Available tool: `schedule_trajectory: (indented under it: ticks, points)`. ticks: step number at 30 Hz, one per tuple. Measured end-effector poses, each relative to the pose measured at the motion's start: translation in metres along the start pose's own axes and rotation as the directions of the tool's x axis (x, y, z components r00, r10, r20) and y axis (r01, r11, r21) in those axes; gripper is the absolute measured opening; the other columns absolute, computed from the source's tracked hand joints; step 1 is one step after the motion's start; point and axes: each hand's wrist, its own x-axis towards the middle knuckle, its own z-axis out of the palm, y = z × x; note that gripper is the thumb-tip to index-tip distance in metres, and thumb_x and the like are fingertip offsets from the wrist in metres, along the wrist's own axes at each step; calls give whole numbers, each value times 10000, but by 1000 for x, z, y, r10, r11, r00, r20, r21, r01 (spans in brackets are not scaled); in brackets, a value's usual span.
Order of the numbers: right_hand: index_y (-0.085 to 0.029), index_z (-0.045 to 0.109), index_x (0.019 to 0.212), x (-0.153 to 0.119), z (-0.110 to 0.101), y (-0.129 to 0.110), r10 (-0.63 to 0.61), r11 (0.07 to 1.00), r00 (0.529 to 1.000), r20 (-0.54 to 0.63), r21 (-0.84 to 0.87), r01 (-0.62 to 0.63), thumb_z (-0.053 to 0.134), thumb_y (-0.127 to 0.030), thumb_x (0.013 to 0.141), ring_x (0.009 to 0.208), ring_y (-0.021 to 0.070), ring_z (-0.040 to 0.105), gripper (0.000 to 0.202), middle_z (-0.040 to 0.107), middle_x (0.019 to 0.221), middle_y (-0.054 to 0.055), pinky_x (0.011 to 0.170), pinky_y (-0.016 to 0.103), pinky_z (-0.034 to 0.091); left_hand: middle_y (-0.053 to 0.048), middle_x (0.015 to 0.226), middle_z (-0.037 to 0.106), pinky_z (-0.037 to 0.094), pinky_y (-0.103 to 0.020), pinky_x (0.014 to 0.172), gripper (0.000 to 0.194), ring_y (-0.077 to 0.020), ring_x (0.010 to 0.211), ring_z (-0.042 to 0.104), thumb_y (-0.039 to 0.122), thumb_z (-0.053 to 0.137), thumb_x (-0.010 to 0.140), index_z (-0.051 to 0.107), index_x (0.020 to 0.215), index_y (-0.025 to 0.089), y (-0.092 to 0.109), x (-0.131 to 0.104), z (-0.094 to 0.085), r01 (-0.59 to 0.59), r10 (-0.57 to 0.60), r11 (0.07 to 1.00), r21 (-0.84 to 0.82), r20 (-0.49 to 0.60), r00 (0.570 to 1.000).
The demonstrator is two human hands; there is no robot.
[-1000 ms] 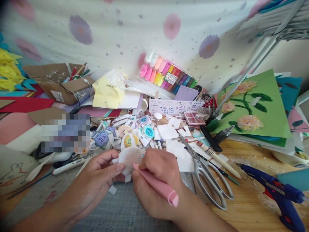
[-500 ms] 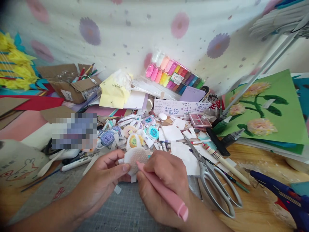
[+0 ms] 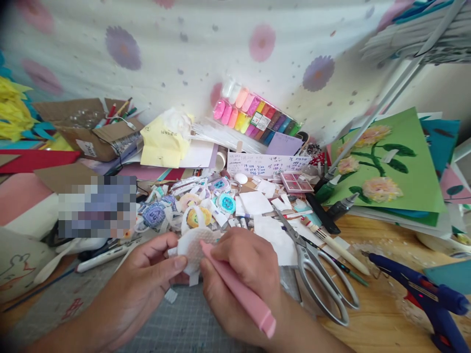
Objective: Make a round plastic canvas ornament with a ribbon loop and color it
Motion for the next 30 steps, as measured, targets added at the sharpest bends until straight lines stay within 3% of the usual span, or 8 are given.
schedule_trajectory:
  ticks: [5, 10, 15, 18, 22, 25, 30]
  points:
    - [-203, 580, 780, -1, 0, 0, 1, 999, 1000, 31, 34, -3, 591, -79, 758, 482, 137, 504, 126, 574, 610, 11, 437, 264, 376, 29, 664, 578, 518, -232, 576, 167, -120, 647, 538, 218, 747, 686, 587, 671, 174, 0, -1, 1, 1, -2, 1000, -30, -26, 1000]
    - [-215, 555, 778, -3, -1, 2, 19, 1000, 995, 94, 18, -20, 594, -94, 771, 483, 132, 489, 127, 550, 609, -2, 435, 259, 368, 22, 677, 586, 530, -263, 607, 190, -115, 636, 544, 236, 749, 701, 573, 679, 168, -1, 0, 0, 4, -3, 999, -48, 27, 1000]
    - [-214, 564, 772, -4, 0, 2, 13, 1000, 995, 100, 20, -15, 605, -90, 767, 471, 131, 488, 131, 547, 603, -4, 428, 260, 365, 40, 639, 549, 522, -248, 597, 210, -100, 613, 530, 214, 743, 707, 546, 652, 170, -3, 0, 0, 1, 1, 998, -61, 29, 1000]
    - [-209, 579, 805, -4, 0, 1, 28, 999, 999, 46, 31, -29, 604, -90, 766, 499, 140, 519, 128, 559, 627, 0, 439, 259, 383, 35, 654, 560, 523, -250, 597, 206, -105, 621, 539, 218, 746, 702, 548, 667, 171, -3, 0, -1, 2, 0, 998, -61, 29, 1000]
    - [-201, 562, 755, -2, 1, 2, -2, 1000, 994, 105, 29, -1, 589, -77, 764, 465, 128, 476, 128, 550, 599, -2, 425, 260, 351, 34, 658, 555, 527, -263, 614, 210, -111, 636, 529, 233, 745, 703, 547, 669, 173, -2, 1, -1, 8, -7, 999, -52, 23, 1000]
    - [-199, 559, 775, -2, 2, 3, 1, 999, 999, 51, 36, -3, 597, -75, 756, 478, 137, 487, 131, 559, 610, 10, 436, 269, 355, 42, 665, 535, 527, -265, 623, 193, -109, 641, 515, 223, 745, 705, 559, 688, 175, -3, 2, -1, 1, -1, 999, -46, 7, 1000]
    - [-204, 544, 743, -1, 1, 2, 4, 1000, 997, 72, 22, -5, 585, -82, 760, 460, 129, 476, 130, 546, 595, 0, 425, 260, 347, 41, 663, 541, 522, -251, 618, 180, -106, 637, 519, 212, 736, 716, 562, 690, 173, -3, 1, -2, 4, -4, 999, -39, 11, 1000]
